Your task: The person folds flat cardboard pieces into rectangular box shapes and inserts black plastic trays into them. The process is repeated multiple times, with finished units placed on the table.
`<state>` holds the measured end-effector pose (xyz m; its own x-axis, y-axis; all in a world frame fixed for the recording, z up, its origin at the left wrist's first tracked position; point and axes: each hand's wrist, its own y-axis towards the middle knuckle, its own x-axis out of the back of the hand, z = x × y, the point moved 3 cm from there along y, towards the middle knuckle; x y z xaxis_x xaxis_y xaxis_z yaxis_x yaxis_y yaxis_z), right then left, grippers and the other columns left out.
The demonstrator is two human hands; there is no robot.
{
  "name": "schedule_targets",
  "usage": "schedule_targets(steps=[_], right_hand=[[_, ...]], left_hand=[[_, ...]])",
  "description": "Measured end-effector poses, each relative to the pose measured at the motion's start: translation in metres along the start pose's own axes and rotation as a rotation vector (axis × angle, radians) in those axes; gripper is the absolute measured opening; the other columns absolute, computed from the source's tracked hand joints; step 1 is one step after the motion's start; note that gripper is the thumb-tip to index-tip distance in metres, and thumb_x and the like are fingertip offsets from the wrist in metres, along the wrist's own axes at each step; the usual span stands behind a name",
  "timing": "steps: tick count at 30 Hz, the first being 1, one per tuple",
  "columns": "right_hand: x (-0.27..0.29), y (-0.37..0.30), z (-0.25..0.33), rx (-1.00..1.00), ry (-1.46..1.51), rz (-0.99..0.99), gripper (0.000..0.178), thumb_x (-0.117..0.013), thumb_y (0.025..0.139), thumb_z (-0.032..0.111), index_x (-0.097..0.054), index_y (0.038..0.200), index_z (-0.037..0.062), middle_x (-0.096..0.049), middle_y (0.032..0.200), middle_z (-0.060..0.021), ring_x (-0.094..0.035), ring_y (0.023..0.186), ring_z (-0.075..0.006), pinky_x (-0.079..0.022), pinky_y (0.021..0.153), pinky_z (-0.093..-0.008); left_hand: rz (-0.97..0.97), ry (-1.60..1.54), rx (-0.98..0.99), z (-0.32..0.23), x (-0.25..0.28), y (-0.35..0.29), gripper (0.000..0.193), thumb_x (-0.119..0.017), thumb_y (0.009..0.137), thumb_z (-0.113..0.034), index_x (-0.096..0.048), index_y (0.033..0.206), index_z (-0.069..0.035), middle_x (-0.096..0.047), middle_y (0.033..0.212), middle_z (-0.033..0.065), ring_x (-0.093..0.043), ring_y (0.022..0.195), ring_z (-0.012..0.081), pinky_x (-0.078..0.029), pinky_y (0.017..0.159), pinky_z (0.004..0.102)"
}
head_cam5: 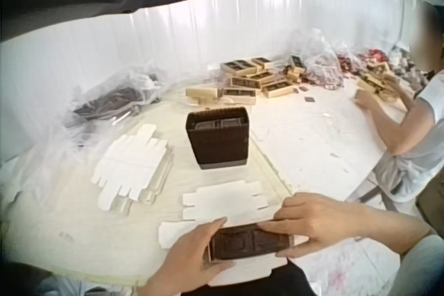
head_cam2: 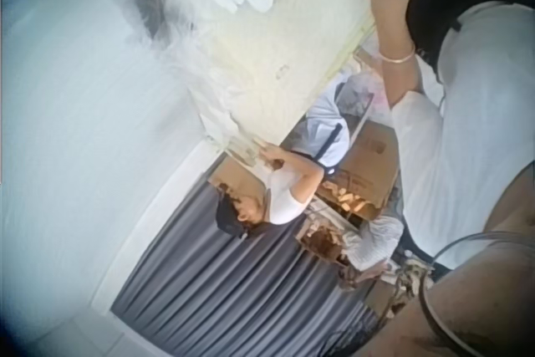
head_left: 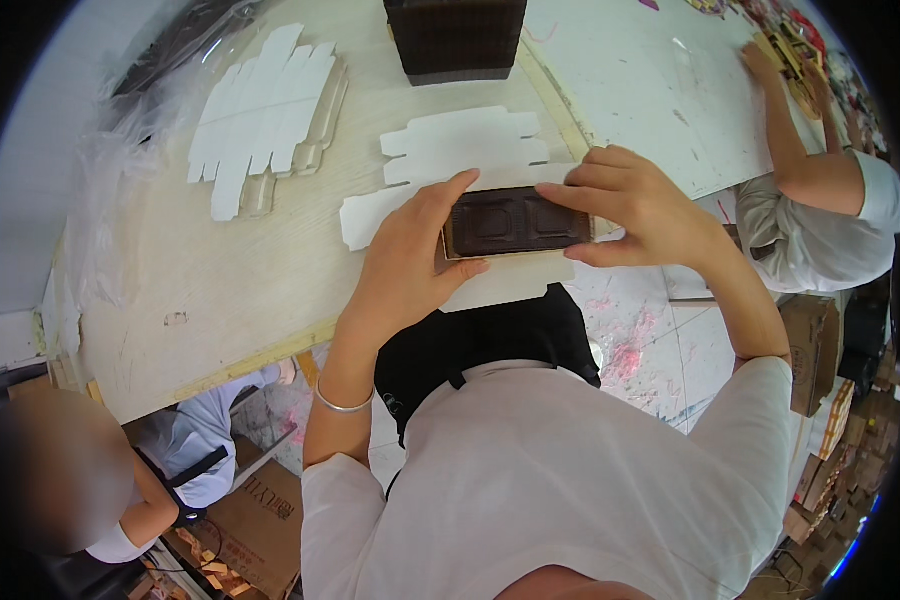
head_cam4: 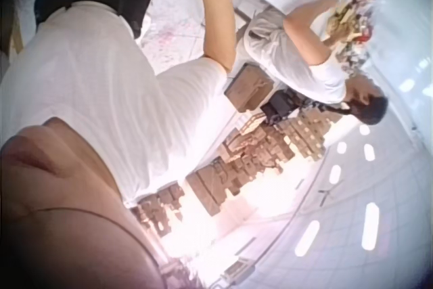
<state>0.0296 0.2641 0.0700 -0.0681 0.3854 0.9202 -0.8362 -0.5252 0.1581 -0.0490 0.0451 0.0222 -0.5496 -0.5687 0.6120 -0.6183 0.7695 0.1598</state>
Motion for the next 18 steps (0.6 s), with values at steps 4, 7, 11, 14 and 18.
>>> schedule_targets(steps=[4,7,11,14,18], right_hand=[[-0.012,0.006,0.004,-0.035,0.186,-0.111,0.045,-0.07,0.079,0.016,-0.061,0.12,0.0012,-0.056,0.113,-0.016,-0.058,0.085,-0.0296,-0.047,0.079,-0.0366],[-0.002,0.002,-0.004,-0.095,0.367,0.006,0.037,-0.066,0.081,0.011,-0.063,0.117,0.0017,-0.054,0.12,-0.0172,-0.059,0.087,-0.0288,-0.05,0.076,-0.0342],[-0.007,0.0,-0.005,0.181,-0.103,-0.023,0.03,-0.063,0.079,0.004,-0.065,0.108,-0.0024,-0.054,0.122,-0.0195,-0.062,0.085,-0.0283,-0.053,0.073,-0.032],[-0.023,-0.003,-0.008,0.297,-0.415,-0.011,0.037,-0.065,0.076,0.01,-0.062,0.11,-0.004,-0.05,0.128,-0.0221,-0.06,0.096,-0.0319,-0.052,0.081,-0.0368],[-0.018,0.0,0.001,0.167,-0.23,0.04,0.061,-0.067,0.076,0.03,-0.052,0.125,-0.0031,-0.036,0.142,-0.0255,-0.046,0.124,-0.039,-0.039,0.102,-0.0477]], left_hand=[[0.044,0.017,-0.008,0.003,0.001,0.0,0.072,-0.078,0.069,-0.012,-0.048,0.135,-0.012,-0.055,0.12,0.0104,-0.056,0.103,0.0278,-0.049,0.083,0.0312],[0.065,0.003,0.02,0.004,0.003,0.0,0.07,-0.078,0.07,-0.011,-0.049,0.133,-0.011,-0.055,0.12,0.0103,-0.056,0.102,0.0272,-0.048,0.083,0.0306],[0.125,-0.03,0.114,-0.002,0.007,0.005,0.07,-0.078,0.069,-0.011,-0.049,0.134,-0.01,-0.054,0.12,0.01,-0.056,0.1,0.0257,-0.048,0.081,0.03],[0.122,-0.009,0.091,0.0,0.006,0.006,0.071,-0.078,0.069,-0.012,-0.05,0.134,-0.01,-0.054,0.119,0.0099,-0.056,0.097,0.0244,-0.048,0.079,0.0286],[0.088,0.013,0.033,0.003,0.003,0.002,0.071,-0.077,0.07,-0.015,-0.049,0.135,-0.01,-0.053,0.119,0.0108,-0.056,0.101,0.0265,-0.047,0.082,0.0309]])
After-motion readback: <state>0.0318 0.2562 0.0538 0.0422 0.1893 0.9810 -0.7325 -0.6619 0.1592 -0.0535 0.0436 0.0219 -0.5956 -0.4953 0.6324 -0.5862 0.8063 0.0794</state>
